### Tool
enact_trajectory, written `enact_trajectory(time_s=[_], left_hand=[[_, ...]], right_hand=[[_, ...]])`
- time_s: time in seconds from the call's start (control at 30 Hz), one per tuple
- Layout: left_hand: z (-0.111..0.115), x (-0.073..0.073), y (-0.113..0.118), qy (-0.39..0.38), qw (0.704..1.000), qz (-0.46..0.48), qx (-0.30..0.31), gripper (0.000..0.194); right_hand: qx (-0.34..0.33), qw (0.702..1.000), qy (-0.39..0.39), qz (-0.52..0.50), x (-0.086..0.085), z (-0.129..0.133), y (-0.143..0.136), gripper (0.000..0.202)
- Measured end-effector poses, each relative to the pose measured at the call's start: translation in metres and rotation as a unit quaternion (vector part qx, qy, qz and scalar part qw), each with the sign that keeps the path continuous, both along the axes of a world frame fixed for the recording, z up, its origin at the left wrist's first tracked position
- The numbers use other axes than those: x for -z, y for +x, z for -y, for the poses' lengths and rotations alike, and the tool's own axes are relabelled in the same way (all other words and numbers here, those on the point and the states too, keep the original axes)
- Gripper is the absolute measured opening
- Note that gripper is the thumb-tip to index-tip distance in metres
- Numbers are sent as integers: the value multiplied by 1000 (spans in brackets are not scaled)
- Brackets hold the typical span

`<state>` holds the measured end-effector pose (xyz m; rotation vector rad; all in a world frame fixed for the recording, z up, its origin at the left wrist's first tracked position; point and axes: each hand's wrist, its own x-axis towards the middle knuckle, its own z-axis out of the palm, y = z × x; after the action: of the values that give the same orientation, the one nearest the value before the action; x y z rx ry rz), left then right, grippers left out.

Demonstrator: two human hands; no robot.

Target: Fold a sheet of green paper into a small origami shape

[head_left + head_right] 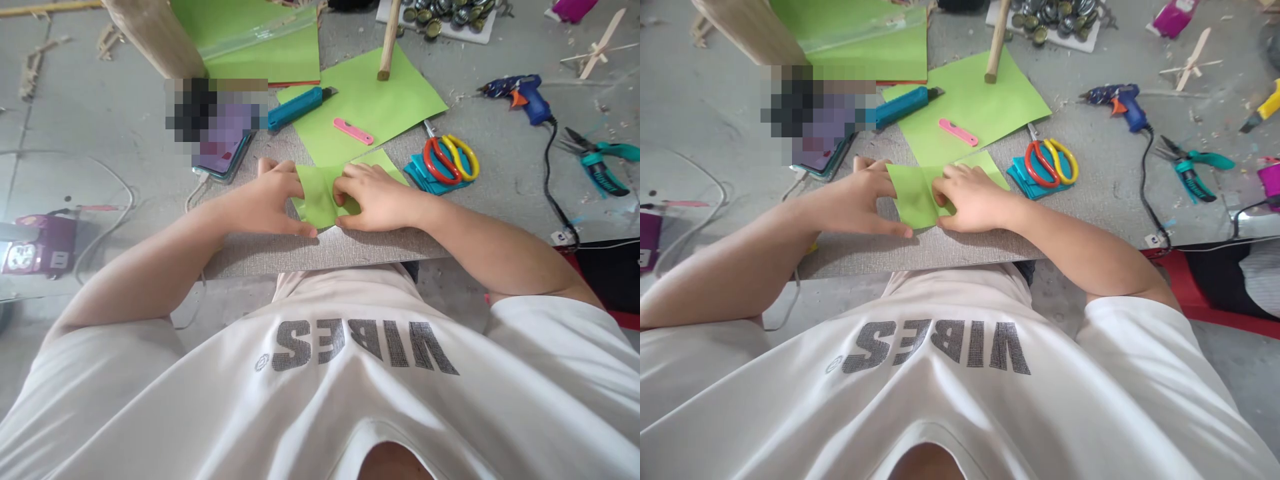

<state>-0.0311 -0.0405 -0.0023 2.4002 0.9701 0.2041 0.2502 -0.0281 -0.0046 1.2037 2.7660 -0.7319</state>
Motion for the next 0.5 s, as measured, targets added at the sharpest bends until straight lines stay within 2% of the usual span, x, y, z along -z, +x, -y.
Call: enact_trajectory(time_s=[0.1, 0.17, 0.33, 0.5], left_hand=[[4, 6, 13, -59, 998, -14, -25, 61], [4, 9, 18, -67, 997, -14, -31, 64], [2, 11, 15, -77, 997, -14, -29, 46], [-1, 10, 11, -74, 997, -34, -17, 39]], right_hand=[[10, 1000, -5, 7, -1, 1, -1, 28], [17, 1000, -4, 14, -1, 3, -3, 28], [40, 998, 22, 32, 1, 10, -10, 29], [49, 997, 34, 48, 1, 14, -13, 29]])
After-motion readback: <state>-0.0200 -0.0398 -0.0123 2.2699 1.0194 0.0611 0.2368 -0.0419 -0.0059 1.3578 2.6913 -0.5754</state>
